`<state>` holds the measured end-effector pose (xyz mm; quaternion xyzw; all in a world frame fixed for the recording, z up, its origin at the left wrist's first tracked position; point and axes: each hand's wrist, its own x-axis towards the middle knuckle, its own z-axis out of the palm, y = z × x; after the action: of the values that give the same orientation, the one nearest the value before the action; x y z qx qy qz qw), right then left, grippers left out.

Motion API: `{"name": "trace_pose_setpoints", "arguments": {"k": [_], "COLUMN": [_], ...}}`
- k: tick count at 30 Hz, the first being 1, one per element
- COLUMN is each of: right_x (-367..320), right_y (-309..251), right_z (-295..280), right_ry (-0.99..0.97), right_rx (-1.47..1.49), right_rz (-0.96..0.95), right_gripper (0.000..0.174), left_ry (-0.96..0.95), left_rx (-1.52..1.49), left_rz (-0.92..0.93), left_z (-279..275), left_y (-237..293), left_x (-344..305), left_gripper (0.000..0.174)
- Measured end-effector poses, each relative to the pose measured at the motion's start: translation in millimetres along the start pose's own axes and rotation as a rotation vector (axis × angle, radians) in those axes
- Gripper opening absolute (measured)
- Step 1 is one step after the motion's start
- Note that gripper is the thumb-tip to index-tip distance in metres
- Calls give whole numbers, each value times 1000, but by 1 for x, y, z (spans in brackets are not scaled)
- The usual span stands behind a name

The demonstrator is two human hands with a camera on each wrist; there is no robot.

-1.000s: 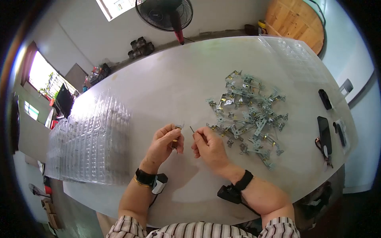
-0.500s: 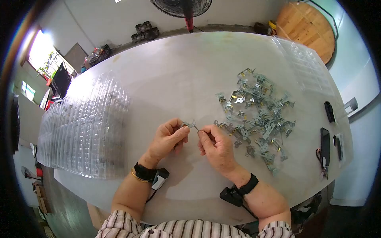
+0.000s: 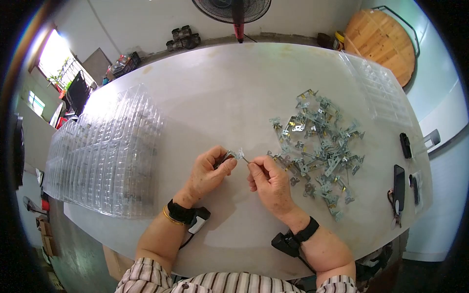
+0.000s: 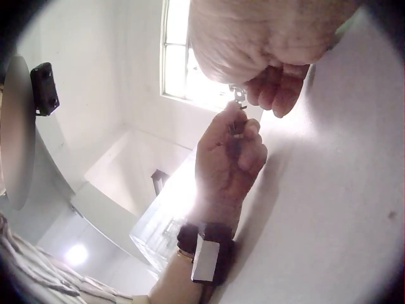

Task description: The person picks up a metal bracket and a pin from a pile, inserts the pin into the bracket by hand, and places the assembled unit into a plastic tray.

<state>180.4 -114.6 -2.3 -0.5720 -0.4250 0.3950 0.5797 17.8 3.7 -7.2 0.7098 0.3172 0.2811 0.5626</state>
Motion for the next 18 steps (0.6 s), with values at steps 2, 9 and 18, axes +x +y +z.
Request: {"name": "trace_pose_setpoints", "arguments": {"k": [2, 9, 18], "right_x": [0, 2, -1], "right_y": [1, 3, 2], "right_z": [-1, -2, 3], "right_ry": [-2, -29, -33], "right_rx": [6, 3, 43], "right_rz": [-1, -42, -34], "right_gripper": [13, 11, 21], "left_ry": [3, -35, -58], "left_rx": [8, 52, 48], "left_rz": [-7, 29, 45], "left_z": [0, 0, 4], "left_y": [1, 8, 4], "left_x": [0, -3, -5], "left_gripper": [20, 19, 19]}}
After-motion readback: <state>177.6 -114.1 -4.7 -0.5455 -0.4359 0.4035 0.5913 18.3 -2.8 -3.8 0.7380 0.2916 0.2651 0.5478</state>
